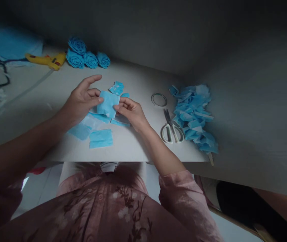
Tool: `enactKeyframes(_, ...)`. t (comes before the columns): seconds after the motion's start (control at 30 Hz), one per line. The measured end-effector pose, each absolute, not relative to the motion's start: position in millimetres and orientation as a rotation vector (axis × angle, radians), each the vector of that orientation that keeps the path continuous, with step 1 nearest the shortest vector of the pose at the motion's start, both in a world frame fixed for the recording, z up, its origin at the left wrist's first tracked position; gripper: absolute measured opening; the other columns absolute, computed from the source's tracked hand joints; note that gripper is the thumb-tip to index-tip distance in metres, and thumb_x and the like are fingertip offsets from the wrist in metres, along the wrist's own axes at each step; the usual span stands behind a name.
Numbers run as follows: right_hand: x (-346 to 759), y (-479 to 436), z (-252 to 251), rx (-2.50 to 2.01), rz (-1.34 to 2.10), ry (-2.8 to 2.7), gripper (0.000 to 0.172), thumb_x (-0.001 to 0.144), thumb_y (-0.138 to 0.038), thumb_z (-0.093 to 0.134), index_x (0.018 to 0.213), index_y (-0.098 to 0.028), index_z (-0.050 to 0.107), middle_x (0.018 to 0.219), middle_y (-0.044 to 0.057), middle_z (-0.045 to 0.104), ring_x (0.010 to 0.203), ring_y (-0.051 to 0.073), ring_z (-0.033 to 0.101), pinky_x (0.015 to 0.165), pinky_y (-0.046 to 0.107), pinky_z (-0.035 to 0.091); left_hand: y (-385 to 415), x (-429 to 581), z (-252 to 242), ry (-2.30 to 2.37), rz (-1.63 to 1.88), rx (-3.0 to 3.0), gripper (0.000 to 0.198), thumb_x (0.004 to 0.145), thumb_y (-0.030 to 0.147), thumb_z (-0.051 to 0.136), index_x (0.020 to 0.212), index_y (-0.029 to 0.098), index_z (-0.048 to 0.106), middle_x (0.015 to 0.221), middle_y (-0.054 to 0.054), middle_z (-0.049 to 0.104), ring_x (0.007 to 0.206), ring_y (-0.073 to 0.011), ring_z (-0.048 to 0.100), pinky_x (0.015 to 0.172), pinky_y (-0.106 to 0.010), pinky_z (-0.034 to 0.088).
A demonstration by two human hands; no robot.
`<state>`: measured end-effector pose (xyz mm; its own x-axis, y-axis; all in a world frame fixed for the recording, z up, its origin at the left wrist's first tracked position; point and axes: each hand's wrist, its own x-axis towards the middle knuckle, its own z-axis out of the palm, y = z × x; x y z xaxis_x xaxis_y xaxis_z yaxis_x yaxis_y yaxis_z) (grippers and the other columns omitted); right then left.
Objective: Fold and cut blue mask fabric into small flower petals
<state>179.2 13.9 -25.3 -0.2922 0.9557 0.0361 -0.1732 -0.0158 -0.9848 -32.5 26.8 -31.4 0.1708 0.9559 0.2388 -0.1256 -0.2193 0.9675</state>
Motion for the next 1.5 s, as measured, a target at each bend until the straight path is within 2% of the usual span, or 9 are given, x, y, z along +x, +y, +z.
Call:
enactKeyframes(0.27, 180.8, 17.5, -29.1, -0.923, 1.457, -1.255, 0.053, 0.062, -0.056, 0.099, 0.098, -0.024, 0.076, 0.078, -0.005, 0.07, 0.069, 0.012, 0.062, 0.072, 0.029, 0.056, 30.4, -32.9, -33.2, 0.932, 1.299, 1.413, 0.066, 0.084, 0.021, 0.074, 0.147, 0.025, 0.057, 0.092, -0.002, 0.077, 0.072, -0.0147, 0.066, 0.069, -0.029, 0.053)
enactKeyframes(0.53, 185.9, 19.9, -30.2, -0.956, 1.421, -1.191, 0.067, 0.067, -0.054, 0.097, 0.124, -0.03, 0.071, 0.076, -0.008, 0.065, 0.069, 0.012, 0.061, 0.073, 0.03, 0.06, 17.5, -29.9, -20.9, 0.975, 1.393, 1.679, 0.037, 0.092, 0.031, 0.071, 0.127, 0.022, 0.073, 0.135, -0.011, 0.075, 0.129, -0.0282, 0.066, 0.111, -0.044, 0.053)
enactKeyframes(0.6, 186.1, 19.7, -30.2, -0.969, 1.418, -1.186, 0.071, 0.067, -0.055, 0.097, 0.127, -0.03, 0.071, 0.076, -0.008, 0.065, 0.071, 0.013, 0.063, 0.075, 0.03, 0.061, 12.9, -28.3, -19.0, 0.947, 1.311, 1.736, 0.041, 0.087, 0.033, 0.077, 0.128, 0.023, 0.076, 0.141, -0.01, 0.074, 0.137, -0.0311, 0.064, 0.118, -0.047, 0.049)
enactKeyframes(0.7, 185.0, 18.3, -29.2, -0.954, 1.421, -1.189, 0.069, 0.07, -0.055, 0.096, 0.129, -0.03, 0.071, 0.075, -0.007, 0.065, 0.073, 0.013, 0.066, 0.078, 0.03, 0.062, 10.5, -24.5, -23.4, 0.85, 1.163, 1.739, 0.069, 0.074, 0.033, 0.09, 0.14, 0.025, 0.071, 0.149, -0.011, 0.07, 0.143, -0.0353, 0.061, 0.123, -0.052, 0.046)
enactKeyframes(0.8, 183.1, 15.5, -25.9, -0.908, 1.471, -1.199, 0.068, 0.073, -0.054, 0.094, 0.133, -0.03, 0.071, 0.082, -0.004, 0.073, 0.081, 0.015, 0.072, 0.08, 0.03, 0.063, 11.1, -21.7, -29.9, 0.785, 1.096, 1.674, 0.087, 0.071, 0.03, 0.092, 0.153, 0.026, 0.061, 0.157, -0.013, 0.064, 0.149, -0.0368, 0.058, 0.121, -0.05, 0.049)
enactKeyframes(0.93, 182.5, 11.8, -20.3, -0.9, 1.556, -1.226, 0.072, 0.078, -0.057, 0.089, 0.141, -0.033, 0.066, 0.104, 0.001, 0.081, 0.095, 0.018, 0.077, 0.082, 0.031, 0.065, 14.1, -24.3, -32.7, 0.828, 1.13, 1.534, 0.074, 0.085, 0.023, 0.077, 0.156, 0.023, 0.058, 0.145, -0.013, 0.072, 0.135, -0.0324, 0.068, 0.108, -0.044, 0.059)
enactKeyframes(1.13, 192.7, 16.8, -19.2, -0.902, 1.399, -1.26, 0.063, 0.085, -0.059, 0.083, 0.141, -0.035, 0.067, 0.105, 0.001, 0.08, 0.094, 0.017, 0.075, 0.075, 0.03, 0.064, 23.8, -29.0, -37.1, 0.875, 1.187, 1.279, 0.062, 0.085, 0.012, 0.066, 0.146, 0.025, 0.066, 0.127, -0.007, 0.076, 0.108, -0.0261, 0.077, 0.086, -0.042, 0.068)
enactKeyframes(1.33, 198.3, 21.2, -20.3, -0.984, 1.175, -1.227, 0.046, 0.087, -0.055, 0.082, 0.127, -0.034, 0.073, 0.114, 0.002, 0.077, 0.106, 0.019, 0.071, 0.077, 0.029, 0.061, 21.5, -25.6, -30.5, 0.853, 1.154, 1.136, 0.064, 0.081, 0.012, 0.068, 0.145, 0.02, 0.065, 0.14, -0.012, 0.07, 0.107, -0.0229, 0.075, 0.078, -0.034, 0.069)
enactKeyframes(1.5, 191.2, 19.9, -24.9, -0.963, 1.243, -1.313, 0.057, 0.079, -0.057, 0.088, 0.129, -0.033, 0.071, 0.117, 0.004, 0.074, 0.106, 0.021, 0.068, 0.08, 0.032, 0.061, 18.9, -26.0, -29.9, 0.805, 1.107, 1.176, 0.065, 0.082, 0.014, 0.07, 0.147, 0.023, 0.066, 0.134, -0.011, 0.073, 0.106, -0.0246, 0.077, 0.08, -0.036, 0.069)
